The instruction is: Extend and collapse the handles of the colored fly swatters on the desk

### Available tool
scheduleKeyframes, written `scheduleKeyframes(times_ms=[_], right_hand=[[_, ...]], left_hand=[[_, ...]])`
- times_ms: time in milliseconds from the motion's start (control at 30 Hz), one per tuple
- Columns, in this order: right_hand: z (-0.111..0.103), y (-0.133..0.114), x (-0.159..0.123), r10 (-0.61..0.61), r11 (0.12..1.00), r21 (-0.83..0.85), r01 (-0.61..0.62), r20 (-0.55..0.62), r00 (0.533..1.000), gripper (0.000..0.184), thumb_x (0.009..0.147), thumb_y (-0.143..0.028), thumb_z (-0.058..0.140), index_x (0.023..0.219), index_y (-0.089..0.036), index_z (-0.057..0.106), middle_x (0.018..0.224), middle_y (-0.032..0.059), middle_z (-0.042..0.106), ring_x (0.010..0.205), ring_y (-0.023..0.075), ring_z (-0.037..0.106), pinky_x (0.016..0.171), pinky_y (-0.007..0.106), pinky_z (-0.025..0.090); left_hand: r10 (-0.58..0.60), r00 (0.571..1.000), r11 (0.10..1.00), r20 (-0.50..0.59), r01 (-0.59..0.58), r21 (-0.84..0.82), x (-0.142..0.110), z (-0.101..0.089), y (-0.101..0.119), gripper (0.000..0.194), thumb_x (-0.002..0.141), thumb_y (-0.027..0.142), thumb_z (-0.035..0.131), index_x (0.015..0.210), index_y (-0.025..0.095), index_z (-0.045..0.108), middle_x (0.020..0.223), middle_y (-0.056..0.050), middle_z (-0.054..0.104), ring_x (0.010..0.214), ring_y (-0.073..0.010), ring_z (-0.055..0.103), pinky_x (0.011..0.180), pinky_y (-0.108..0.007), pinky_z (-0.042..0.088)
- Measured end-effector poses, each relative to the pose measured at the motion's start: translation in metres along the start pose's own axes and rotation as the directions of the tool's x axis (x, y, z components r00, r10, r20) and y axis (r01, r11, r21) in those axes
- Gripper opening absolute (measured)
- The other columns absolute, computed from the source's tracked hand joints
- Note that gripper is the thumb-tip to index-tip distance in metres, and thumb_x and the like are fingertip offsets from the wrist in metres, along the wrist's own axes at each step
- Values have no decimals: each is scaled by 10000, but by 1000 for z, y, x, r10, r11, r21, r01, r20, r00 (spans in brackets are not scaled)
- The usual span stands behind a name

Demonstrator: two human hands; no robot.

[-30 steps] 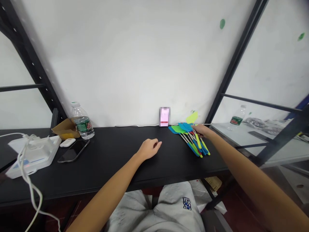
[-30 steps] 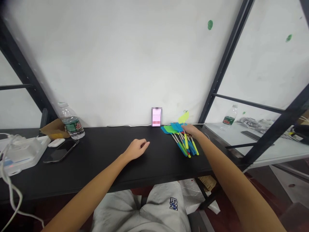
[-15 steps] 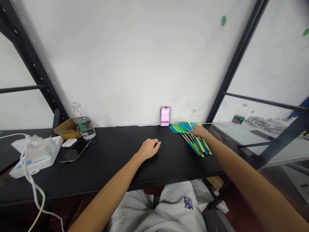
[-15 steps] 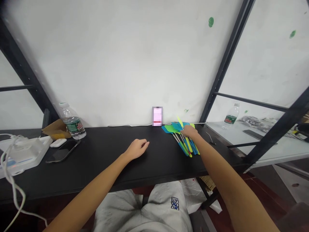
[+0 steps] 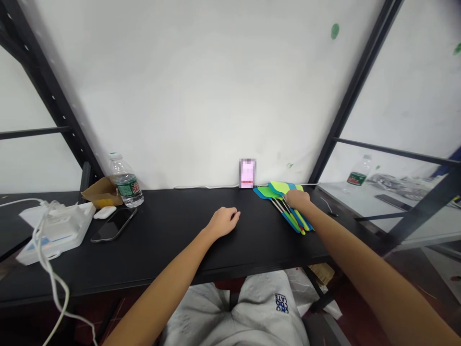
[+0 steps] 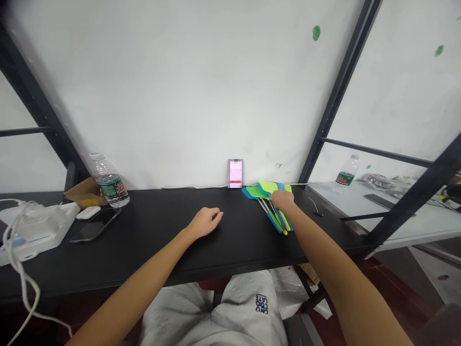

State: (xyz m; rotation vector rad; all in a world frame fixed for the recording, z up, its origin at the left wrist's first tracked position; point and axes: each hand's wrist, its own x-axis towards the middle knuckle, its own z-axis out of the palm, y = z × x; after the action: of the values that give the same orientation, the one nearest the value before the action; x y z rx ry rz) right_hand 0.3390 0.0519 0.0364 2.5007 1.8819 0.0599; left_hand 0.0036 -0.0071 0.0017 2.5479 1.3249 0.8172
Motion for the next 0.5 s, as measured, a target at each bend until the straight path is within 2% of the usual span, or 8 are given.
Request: scheduleKeyframes(times_ms=[100, 267, 400, 500], right_hand=[[-1, -3, -3, -40, 994, -99, 37, -30, 999, 394, 966, -331, 410, 1090, -101, 704, 1169, 224, 638, 1076, 337, 620, 854, 440, 482], [-8, -21, -21, -147, 982, -138, 128, -132, 980, 384, 956, -276, 384, 1022, -87, 712, 1063, 224, 671, 1018, 326, 642, 837, 421, 482], [-3, -41, -38, -229, 966, -142, 215, -94, 969, 391, 941, -331, 426, 1029, -84, 716, 1073, 242, 668, 1045, 351, 635, 865, 447, 474], [3, -50, -46, -199, 973, -130, 189, -70, 977, 359, 921, -323, 476, 1050, -92, 718, 1102, 250, 664, 1082, 353, 627, 894, 446, 465]], left_hand=[[12, 1000, 1000, 1, -12, 8, 0, 1, -1, 380, 963, 389, 393, 691, 214, 593, 625, -23, 597, 597, -163, 546, 586, -274, 300], [15, 1000, 1000, 7, -15, 21, 1, 2, -2, 381, 963, 387, 393, 683, 212, 582, 620, -20, 591, 594, -163, 538, 579, -275, 284], [5, 1000, 1000, 16, -6, 23, 1, 1, -1, 380, 964, 386, 390, 689, 211, 585, 633, -22, 598, 601, -161, 538, 582, -272, 286], [0, 1000, 1000, 20, 0, 25, 1, 0, -1, 379, 962, 388, 388, 697, 210, 592, 638, -25, 600, 603, -160, 538, 585, -272, 290]])
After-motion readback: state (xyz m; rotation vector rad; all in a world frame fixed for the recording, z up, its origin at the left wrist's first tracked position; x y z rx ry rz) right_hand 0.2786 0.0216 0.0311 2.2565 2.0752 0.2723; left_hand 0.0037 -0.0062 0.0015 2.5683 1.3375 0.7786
